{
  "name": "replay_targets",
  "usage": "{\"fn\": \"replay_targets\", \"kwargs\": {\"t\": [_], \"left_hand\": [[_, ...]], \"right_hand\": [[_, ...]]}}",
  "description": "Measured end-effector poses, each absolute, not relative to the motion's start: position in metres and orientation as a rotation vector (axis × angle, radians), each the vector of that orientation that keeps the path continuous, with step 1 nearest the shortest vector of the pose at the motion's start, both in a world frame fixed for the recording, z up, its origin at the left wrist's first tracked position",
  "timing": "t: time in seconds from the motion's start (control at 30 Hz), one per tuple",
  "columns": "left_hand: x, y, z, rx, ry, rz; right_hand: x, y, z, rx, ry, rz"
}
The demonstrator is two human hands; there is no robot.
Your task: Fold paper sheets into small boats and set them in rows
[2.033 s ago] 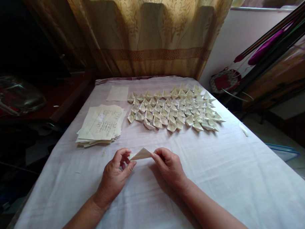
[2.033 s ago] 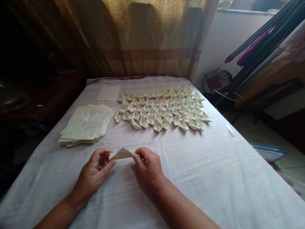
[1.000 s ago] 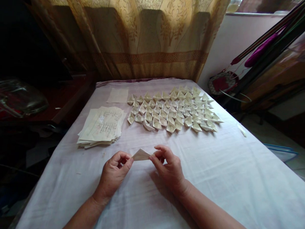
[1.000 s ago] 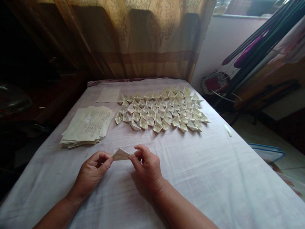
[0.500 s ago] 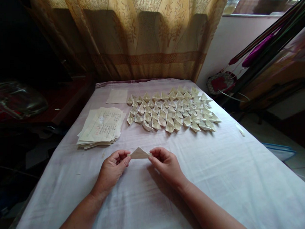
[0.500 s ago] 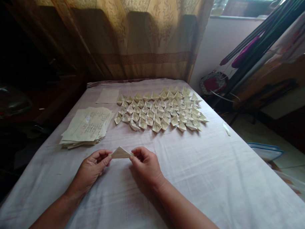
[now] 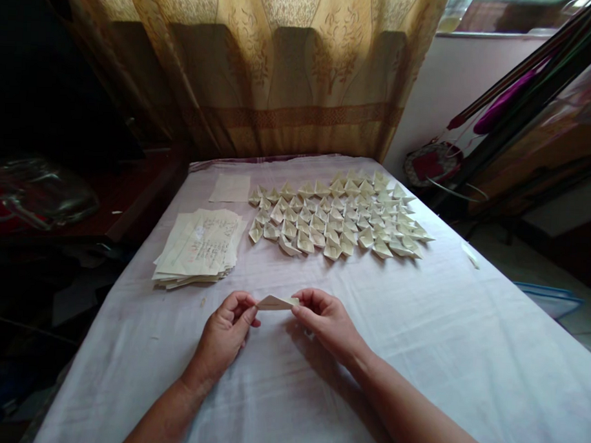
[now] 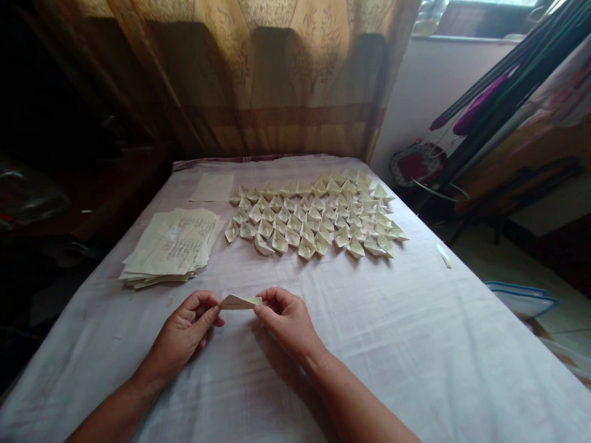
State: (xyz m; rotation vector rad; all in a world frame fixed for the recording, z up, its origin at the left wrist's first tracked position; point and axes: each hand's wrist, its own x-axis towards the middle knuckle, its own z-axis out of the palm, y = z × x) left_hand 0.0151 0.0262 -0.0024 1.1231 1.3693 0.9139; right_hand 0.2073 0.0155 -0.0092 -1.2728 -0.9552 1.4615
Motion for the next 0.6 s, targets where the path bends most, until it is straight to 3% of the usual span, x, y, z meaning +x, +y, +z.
{"fn": "replay_targets", "kwargs": {"t": [0.6], "left_hand": [[0.0085, 0.0271, -0.0018, 1.123, 1.316, 0.857]], "right_hand": [[0.2105, 0.0146, -0.0053, -1.205, -0.85, 1.601]]}}
